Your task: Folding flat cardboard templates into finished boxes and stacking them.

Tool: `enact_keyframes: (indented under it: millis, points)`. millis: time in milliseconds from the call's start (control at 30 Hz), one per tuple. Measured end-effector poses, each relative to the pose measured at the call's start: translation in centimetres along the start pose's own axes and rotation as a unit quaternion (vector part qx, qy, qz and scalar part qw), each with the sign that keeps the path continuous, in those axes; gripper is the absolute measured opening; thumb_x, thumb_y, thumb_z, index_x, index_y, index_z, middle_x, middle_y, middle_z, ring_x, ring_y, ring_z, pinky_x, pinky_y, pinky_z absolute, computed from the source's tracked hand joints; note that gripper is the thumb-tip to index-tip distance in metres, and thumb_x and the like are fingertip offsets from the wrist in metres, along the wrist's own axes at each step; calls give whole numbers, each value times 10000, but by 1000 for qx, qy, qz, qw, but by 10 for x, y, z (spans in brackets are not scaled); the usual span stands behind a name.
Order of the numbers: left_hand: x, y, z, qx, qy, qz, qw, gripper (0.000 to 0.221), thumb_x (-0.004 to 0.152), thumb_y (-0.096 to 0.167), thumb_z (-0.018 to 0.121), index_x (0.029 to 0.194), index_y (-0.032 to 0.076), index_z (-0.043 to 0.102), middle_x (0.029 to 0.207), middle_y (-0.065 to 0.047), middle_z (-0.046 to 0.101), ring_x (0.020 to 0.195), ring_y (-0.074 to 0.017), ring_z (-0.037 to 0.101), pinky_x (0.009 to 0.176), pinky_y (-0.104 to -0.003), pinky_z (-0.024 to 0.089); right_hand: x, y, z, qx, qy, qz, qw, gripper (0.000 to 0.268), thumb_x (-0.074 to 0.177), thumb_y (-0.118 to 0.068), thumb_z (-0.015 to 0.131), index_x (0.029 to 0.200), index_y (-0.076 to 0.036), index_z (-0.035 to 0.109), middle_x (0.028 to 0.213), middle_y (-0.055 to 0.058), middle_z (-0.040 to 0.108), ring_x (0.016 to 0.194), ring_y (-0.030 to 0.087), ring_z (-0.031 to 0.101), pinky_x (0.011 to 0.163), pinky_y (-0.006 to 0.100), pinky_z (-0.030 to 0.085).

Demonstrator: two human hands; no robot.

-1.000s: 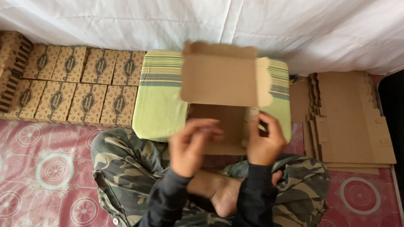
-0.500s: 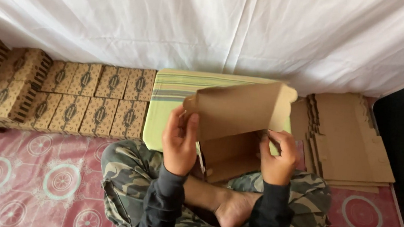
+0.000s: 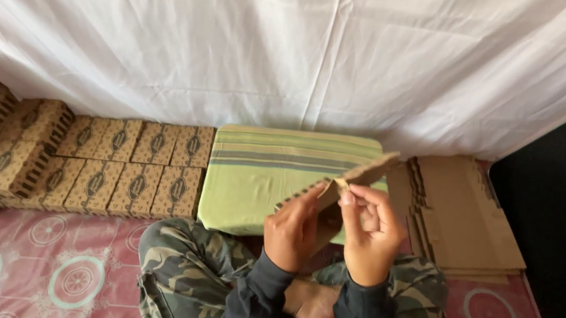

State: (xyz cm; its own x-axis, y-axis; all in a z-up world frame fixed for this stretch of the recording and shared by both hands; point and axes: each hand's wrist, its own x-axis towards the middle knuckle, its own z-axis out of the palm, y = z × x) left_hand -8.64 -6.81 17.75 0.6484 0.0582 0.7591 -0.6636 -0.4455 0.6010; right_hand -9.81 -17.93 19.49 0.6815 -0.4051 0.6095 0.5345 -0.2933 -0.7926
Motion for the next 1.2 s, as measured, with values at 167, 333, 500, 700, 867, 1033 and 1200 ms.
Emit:
enact_keyframes:
  millis: [167, 333, 500, 700, 867, 1033, 1200]
  points:
    - [-1, 11, -15, -59, -37, -69, 995, 342, 897, -21, 638, 1224, 76, 676, 876, -68, 713, 613, -193, 591, 572, -310, 485, -13, 4, -13, 62, -38, 107, 992, 168, 914, 37, 706, 1079, 42, 674, 954, 96, 723, 851, 142, 694, 789, 239, 578]
    - [-7, 11, -11, -247, -32, -168, 954, 198, 980, -18, 579, 1165, -5, 649, 1107, -91, 729, 860, -153, 665, 752, -272, 550, -26, 9, -8, 66, -43, 122, 989, 134, 922, 8, 700, 1043, 54, 667, 974, 108, 725, 858, 140, 669, 777, 235, 556]
    - [-12, 6, -10, -316, -65, -199, 925, 173, 977, 5, 598, 1149, 2, 622, 1290, -102, 632, 997, -178, 638, 832, -281, 538, -28, 7, -3, 62, -45, 108, 991, 98, 920, 14, 708, 1015, 24, 683, 893, 46, 703, 767, 86, 621, 695, 202, 522]
    - [-10, 9, -9, -305, -43, -193, 932, 141, 986, 55, 625, 1103, -17, 654, 1266, -130, 653, 980, -201, 668, 827, -298, 570, -28, 1, -2, 36, -54, 90, 994, 94, 921, 36, 689, 1013, 16, 696, 913, 20, 695, 757, 75, 604, 699, 200, 518]
    - [-11, 11, -6, -267, -25, -182, 946, 124, 982, 70, 639, 1073, -10, 663, 1229, -124, 675, 956, -200, 681, 803, -299, 580, -29, -1, -2, 21, -64, 78, 995, 89, 924, 7, 697, 1012, 16, 696, 866, 5, 668, 681, 62, 532, 612, 191, 459]
    - [-8, 15, -8, -254, -18, -189, 948, 127, 971, 49, 643, 1062, -34, 672, 1166, -119, 706, 908, -186, 683, 783, -284, 578, -27, 1, -4, 15, -77, 65, 995, 89, 917, -16, 710, 1002, 11, 700, 860, 12, 674, 664, 65, 520, 591, 194, 446]
    - [-4, 18, -13, -217, -30, -161, 962, 130, 975, 43, 626, 1048, -37, 697, 1171, -131, 728, 907, -199, 696, 788, -281, 567, -29, 8, -7, 22, -77, 109, 991, 97, 909, -32, 725, 1000, 0, 713, 869, 0, 667, 692, 67, 542, 628, 196, 467]
